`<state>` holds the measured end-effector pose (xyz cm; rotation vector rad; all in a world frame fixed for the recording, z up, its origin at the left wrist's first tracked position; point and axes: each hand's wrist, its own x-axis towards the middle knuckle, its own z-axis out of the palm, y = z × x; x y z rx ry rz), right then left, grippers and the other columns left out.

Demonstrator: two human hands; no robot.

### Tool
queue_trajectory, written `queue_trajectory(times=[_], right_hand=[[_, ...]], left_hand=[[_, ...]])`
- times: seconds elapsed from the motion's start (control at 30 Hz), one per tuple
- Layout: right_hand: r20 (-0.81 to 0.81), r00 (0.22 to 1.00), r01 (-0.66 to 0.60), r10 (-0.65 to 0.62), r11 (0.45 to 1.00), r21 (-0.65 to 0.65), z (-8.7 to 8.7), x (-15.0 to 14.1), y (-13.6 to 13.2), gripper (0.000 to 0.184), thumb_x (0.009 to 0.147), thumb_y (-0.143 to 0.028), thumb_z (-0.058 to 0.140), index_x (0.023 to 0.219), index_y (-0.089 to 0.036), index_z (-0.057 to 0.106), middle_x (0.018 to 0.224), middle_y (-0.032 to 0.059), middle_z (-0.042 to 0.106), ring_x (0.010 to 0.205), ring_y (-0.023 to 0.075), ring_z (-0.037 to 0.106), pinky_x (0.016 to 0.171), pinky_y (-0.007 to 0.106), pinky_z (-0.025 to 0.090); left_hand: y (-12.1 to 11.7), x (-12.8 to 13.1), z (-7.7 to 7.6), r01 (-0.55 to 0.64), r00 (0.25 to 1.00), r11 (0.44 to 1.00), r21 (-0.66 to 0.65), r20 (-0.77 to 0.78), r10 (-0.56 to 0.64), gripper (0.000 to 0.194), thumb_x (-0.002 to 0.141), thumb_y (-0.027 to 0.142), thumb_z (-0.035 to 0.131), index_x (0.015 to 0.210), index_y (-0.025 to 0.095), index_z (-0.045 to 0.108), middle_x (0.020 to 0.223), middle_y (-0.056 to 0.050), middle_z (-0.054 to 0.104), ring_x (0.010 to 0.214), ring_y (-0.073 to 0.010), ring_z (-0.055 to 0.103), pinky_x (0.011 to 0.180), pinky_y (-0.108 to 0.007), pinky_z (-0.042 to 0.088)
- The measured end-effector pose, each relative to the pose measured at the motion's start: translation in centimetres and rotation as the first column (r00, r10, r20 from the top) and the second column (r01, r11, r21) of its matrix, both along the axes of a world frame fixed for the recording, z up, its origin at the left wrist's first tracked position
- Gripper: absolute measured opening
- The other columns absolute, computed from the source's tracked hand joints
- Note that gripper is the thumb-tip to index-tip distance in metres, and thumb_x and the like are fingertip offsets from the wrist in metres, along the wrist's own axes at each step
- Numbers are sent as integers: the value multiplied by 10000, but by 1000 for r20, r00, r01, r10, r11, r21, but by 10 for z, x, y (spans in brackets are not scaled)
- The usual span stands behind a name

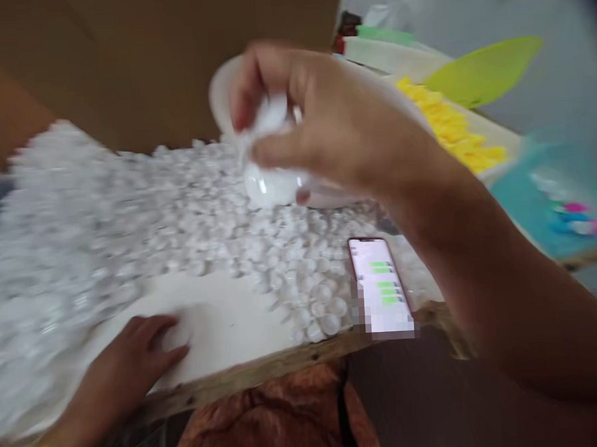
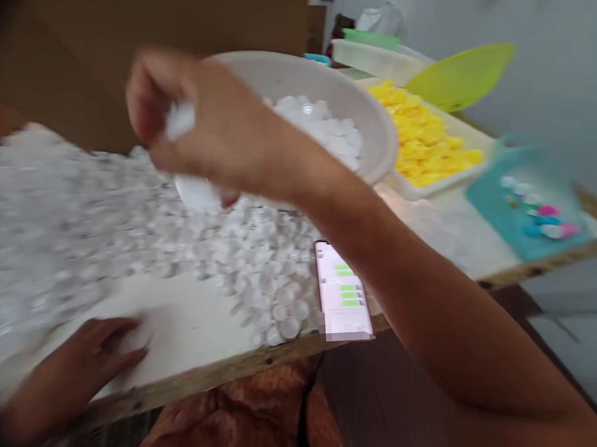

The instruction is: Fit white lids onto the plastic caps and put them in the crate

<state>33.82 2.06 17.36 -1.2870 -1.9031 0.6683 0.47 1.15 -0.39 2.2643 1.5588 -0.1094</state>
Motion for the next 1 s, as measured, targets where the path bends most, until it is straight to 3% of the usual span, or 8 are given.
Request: queue_trajectory(times=[0.13, 0.23, 0.33, 0.53, 0.67, 0.83, 0.93, 1.0], right_hand=[[78, 983, -142, 165, 961, -238, -64, -86, -24, 164, 679, -112, 560, 820, -196, 562, 867, -20, 570, 761, 113, 528, 645, 215, 415], [164, 975, -87, 148, 940, -330, -118, -133, -36, 201, 671, -110, 548, 837, -220, 578, 877, -2, 548, 704, 115, 507, 654, 242, 387], [205, 974, -13, 100, 922, -386, -150, -155, -43, 243, 686, -140, 548, 912, -227, 569, 899, 8, 528, 630, 105, 480, 627, 251, 371], [373, 926, 108, 59, 905, -411, -163, -156, -46, 601, 737, -316, 590, 1300, -242, 392, 1194, 94, 463, 927, 224, 541, 772, 327, 414], [392, 915, 101, 99, 883, -458, -162, -152, -54, 847, 692, -487, 647, 1399, -286, 224, 1390, 112, 286, 1109, 288, 477, 843, 387, 433], [366, 928, 94, 74, 902, -420, -166, -154, -74, 615, 826, -367, 514, 1380, -213, 296, 1461, 120, 169, 1318, 255, 247, 1017, 399, 333], [355, 932, 86, 76, 904, -420, -168, -157, -80, 499, 848, -192, 430, 1342, -172, 364, 1439, 135, 235, 1290, 225, 313, 1024, 394, 341], [348, 933, 66, 86, 913, -403, -167, -158, -82, 482, 833, -128, 407, 1314, -171, 408, 1425, 132, 279, 1270, 220, 350, 1014, 398, 361]], left_hand=[[-5, -4, 7, 8, 1000, 998, -56, -5, -8, 345, 714, 340, 574, 1016, 173, 575, 968, -56, 548, 845, -203, 556, 774, -329, 440], [-10, -12, 10, 25, 999, 1000, -6, 44, -25, 368, 711, 284, 608, 1061, 176, 566, 952, -60, 534, 836, -202, 546, 732, -320, 448], [-17, -25, 12, 40, 990, 999, 25, 132, -43, 383, 741, 253, 608, 1114, 192, 548, 984, -66, 525, 865, -200, 541, 738, -319, 460], [-19, -24, 3, 188, 947, 966, 178, 228, -226, 270, 786, 219, 585, 1053, 180, 597, 1048, -88, 524, 954, -213, 517, 839, -349, 449], [-21, -16, 0, 247, 948, 960, 135, 172, -268, 196, 783, 201, 583, 969, 155, 626, 954, -86, 553, 879, -214, 537, 787, -352, 466], [-7, -40, 5, 127, 964, 970, 207, 204, -170, 266, 816, 288, 557, 1056, 185, 604, 990, -71, 567, 894, -197, 549, 794, -322, 467], [19, -58, 6, 18, 999, 917, 398, 19, -28, 259, 825, 203, 502, 1059, 145, 596, 972, -107, 558, 912, -241, 530, 740, -342, 459], [35, -63, 5, 44, 994, 888, 457, -109, 7, 214, 819, 186, 484, 968, 129, 626, 919, -122, 558, 890, -263, 522, 703, -354, 444]])
